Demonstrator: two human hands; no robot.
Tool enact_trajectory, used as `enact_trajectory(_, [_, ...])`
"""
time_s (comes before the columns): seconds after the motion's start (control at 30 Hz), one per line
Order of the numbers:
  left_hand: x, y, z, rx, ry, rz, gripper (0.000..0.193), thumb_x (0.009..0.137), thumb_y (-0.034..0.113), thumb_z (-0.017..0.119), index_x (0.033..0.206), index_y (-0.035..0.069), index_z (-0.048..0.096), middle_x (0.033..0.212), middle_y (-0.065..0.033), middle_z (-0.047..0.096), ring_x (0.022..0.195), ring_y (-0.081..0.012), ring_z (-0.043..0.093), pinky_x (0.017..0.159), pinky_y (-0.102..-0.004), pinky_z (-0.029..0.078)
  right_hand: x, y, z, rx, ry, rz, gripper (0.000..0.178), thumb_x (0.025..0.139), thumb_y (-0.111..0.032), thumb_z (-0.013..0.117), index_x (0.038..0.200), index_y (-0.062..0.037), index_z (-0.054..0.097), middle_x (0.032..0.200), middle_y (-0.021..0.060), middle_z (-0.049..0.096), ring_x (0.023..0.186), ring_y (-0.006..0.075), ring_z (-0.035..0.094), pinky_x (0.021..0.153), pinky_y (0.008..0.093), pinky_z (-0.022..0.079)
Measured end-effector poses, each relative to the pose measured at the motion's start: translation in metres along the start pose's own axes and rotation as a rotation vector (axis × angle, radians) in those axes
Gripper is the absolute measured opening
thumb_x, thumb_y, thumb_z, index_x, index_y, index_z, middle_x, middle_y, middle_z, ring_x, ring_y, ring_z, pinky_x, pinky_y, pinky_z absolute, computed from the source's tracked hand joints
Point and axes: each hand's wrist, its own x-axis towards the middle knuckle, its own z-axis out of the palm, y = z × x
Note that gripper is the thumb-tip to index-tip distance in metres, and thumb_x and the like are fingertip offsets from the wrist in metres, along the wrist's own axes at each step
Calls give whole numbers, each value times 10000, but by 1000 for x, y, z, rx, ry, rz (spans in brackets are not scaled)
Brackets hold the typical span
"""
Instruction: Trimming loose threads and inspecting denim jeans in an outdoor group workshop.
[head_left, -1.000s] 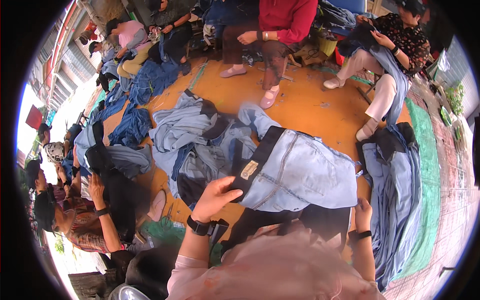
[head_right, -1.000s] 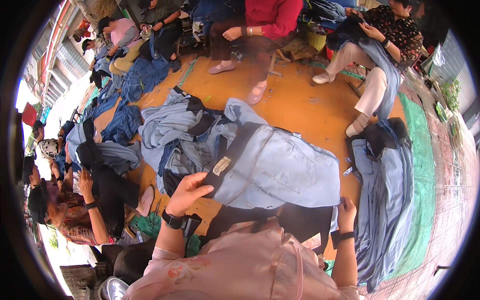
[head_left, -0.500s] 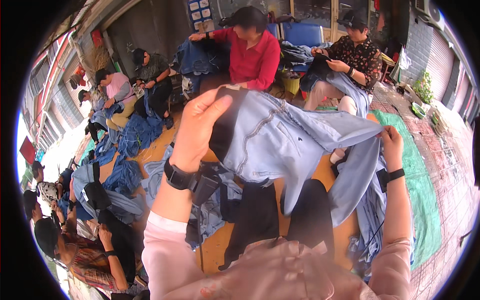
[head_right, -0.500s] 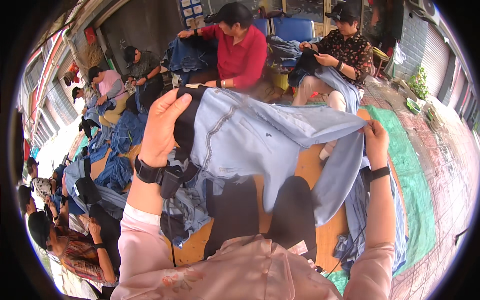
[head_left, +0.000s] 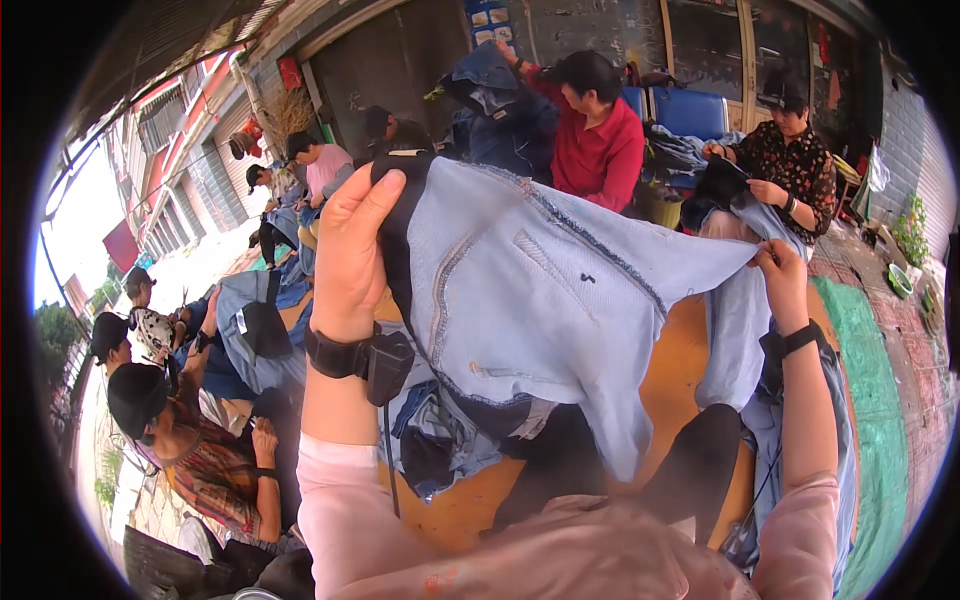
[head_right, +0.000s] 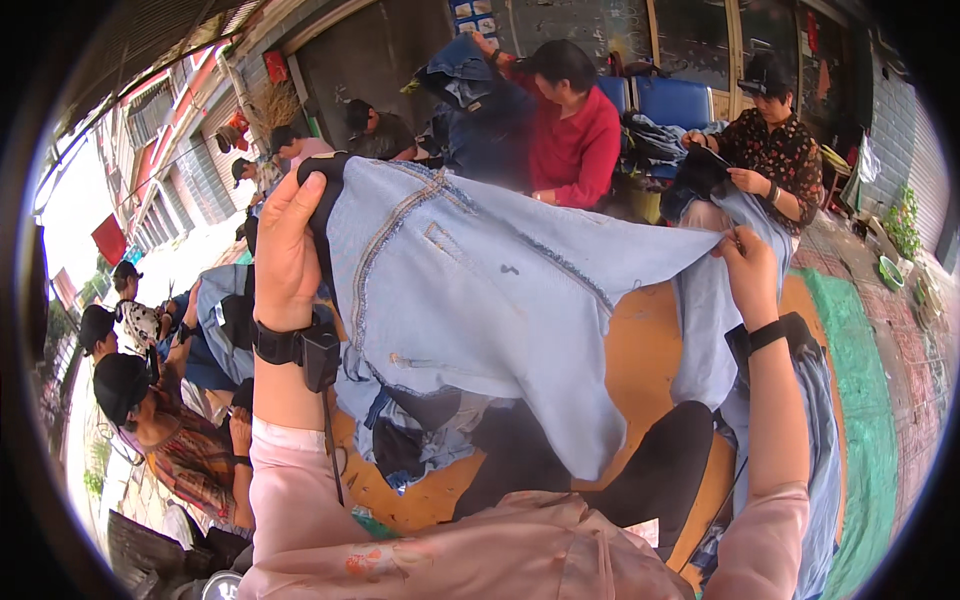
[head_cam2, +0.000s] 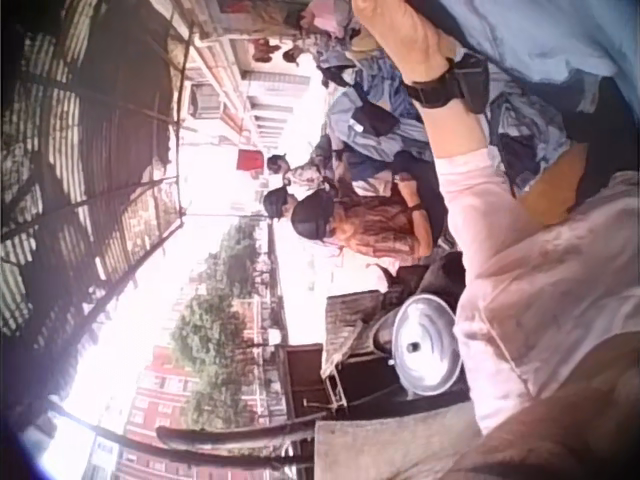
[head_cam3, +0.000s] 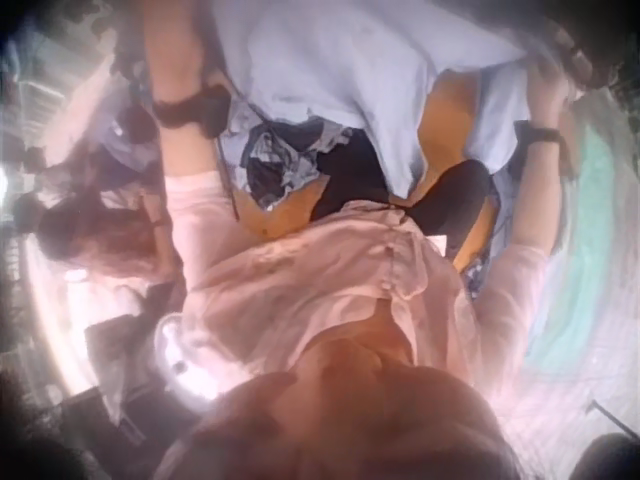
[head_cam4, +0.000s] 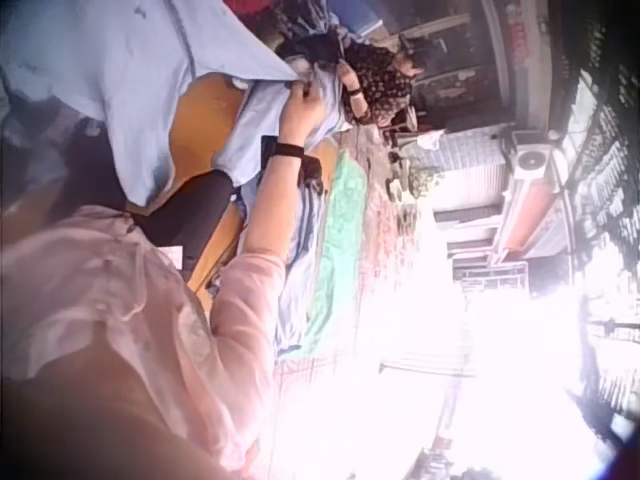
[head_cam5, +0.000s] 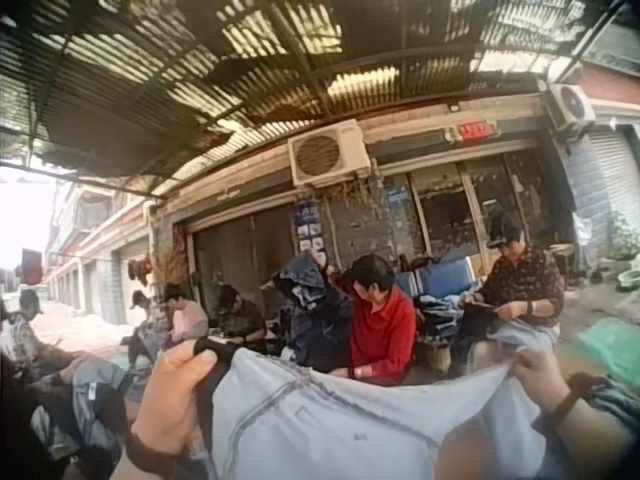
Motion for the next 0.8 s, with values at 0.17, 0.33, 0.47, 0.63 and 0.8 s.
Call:
enact_trajectory(0.17, [-17, 2, -52, 111, 21, -8, 257, 934, 122, 615, 1162, 9, 654, 1082, -22, 672, 987, -101, 596, 916, -253, 432, -29, -27, 39, 127, -72, 14, 115, 861, -62, 588, 862, 49, 621, 744, 101, 669, 720, 161, 626, 685, 285, 465])
enact_trajectory(0.33, [-37, -12, -87, 72, 126, 10, 234, 939, 127, 611, 1138, 16, 660, 1093, -26, 665, 998, -112, 595, 927, -269, 430, -59, -34, 66, 186, -242, 78, 98, 861, -45, 587, 862, 51, 609, 730, 85, 647, 660, 126, 576, 643, 277, 444])
enact_trajectory(0.47, [-48, -14, -94, 30, 121, 5, 246, 940, 131, 609, 1147, 4, 651, 1098, -37, 670, 997, -124, 601, 928, -279, 434, -82, -25, 85, 222, -375, 145, 97, 836, -34, 592, 870, 55, 606, 721, 79, 628, 620, 133, 542, 602, 281, 429])
enact_trajectory(0.63, [-55, -32, -106, 64, 152, -77, 235, 941, 128, 611, 1129, -5, 658, 1072, -43, 680, 973, -112, 608, 908, -264, 446, -125, -21, 111, 109, -752, 105, 97, 817, -29, 627, 808, 58, 585, 738, 108, 661, 629, 155, 609, 618, 293, 463])
enact_trajectory(0.8, [-63, -64, -126, 259, 186, -320, 179, 942, 118, 604, 1058, 0, 675, 971, -9, 690, 842, -64, 610, 782, -208, 463, -192, -15, 133, 218, -995, 198, 172, 823, -160, 670, 869, 6, 664, 714, 124, 634, 665, 222, 597, 645, 336, 468])
